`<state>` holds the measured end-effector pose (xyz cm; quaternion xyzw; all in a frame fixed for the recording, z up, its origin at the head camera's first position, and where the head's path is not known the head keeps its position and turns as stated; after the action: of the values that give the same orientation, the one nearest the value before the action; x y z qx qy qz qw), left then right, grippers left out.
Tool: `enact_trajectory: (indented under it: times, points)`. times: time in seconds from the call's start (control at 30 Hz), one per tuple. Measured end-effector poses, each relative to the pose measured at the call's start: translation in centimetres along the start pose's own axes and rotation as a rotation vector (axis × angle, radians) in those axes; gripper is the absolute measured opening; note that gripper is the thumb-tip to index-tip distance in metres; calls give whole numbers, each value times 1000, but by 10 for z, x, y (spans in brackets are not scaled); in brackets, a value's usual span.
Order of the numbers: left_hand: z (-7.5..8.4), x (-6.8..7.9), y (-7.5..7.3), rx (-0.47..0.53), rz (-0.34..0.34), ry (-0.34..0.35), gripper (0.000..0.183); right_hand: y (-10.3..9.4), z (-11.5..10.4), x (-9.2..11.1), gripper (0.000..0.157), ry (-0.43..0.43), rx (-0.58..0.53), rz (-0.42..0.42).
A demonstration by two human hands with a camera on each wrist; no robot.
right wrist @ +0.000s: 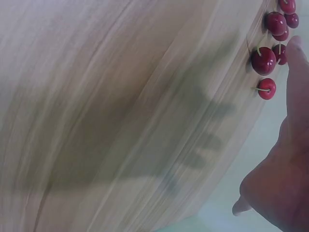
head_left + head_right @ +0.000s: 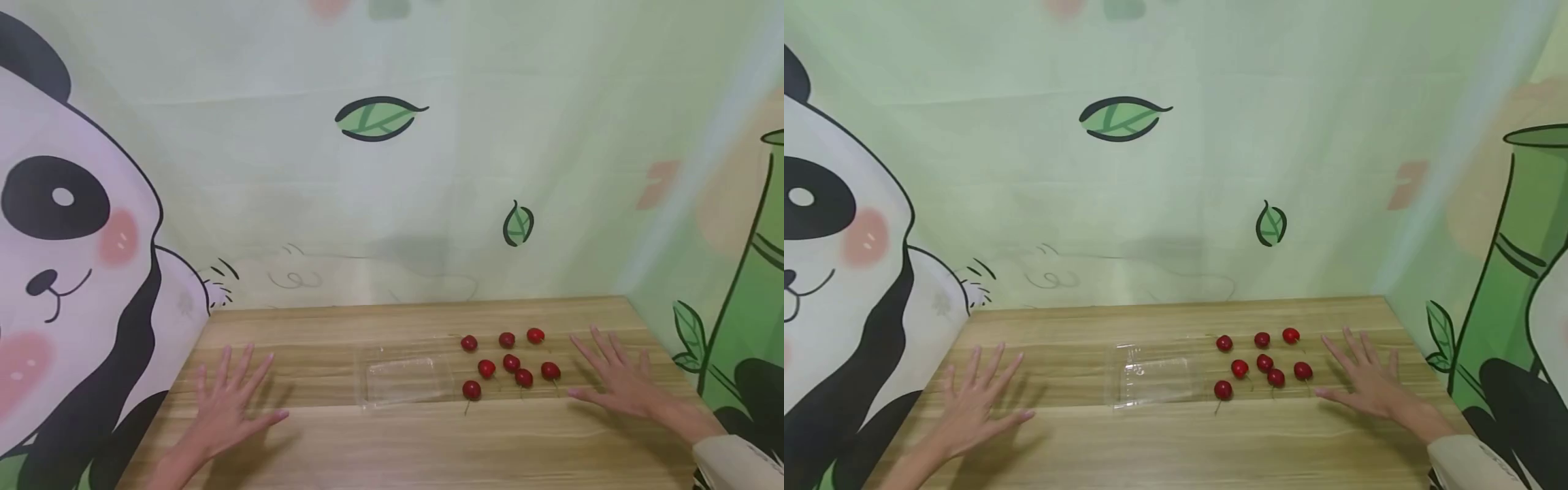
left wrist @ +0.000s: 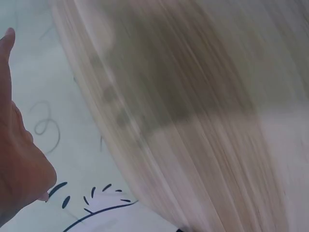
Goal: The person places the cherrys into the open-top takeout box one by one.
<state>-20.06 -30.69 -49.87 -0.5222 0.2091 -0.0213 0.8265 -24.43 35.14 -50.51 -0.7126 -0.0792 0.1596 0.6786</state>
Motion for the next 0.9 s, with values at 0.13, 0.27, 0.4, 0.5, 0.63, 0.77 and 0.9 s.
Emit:
enact_trajectory:
  times: [0.13, 0.27, 0.4, 0.5, 0.63, 0.77, 0.9]
  points:
    - [7, -6, -1, 111, 4, -23, 97, -1, -2, -2, 104, -12, 4, -5]
    - [13, -15, 0, 216, 16, -20, 97, 0, -2, -5, 101, -18, -33, -23]
    - [20, -25, 6, 298, 4, -28, 96, 3, -2, -7, 101, -24, -64, -27]
    - [25, -30, 13, 373, -16, -48, 94, 3, -2, -8, 101, -34, -71, -19]
    - [34, -34, 22, 473, -38, -64, 91, 4, -2, -9, 100, -44, -86, -28]
    - [43, -38, 30, 543, -52, -39, 87, 3, -4, -10, 95, -49, -126, -42]
    - [50, -41, 37, 621, -94, -51, 84, 3, -7, -13, 85, -58, -164, -39]
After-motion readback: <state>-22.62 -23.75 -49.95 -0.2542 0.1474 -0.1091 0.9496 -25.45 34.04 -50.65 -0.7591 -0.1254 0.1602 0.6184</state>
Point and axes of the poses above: each hand's wrist, its own x-axis away from the middle knuckle, its own y-axis out of the palm, z = x × y, the point moved 4 cm from there along -x, towards the middle knuckle, and after that the axes turned 13 degrees about x, right-handed, at the moved point
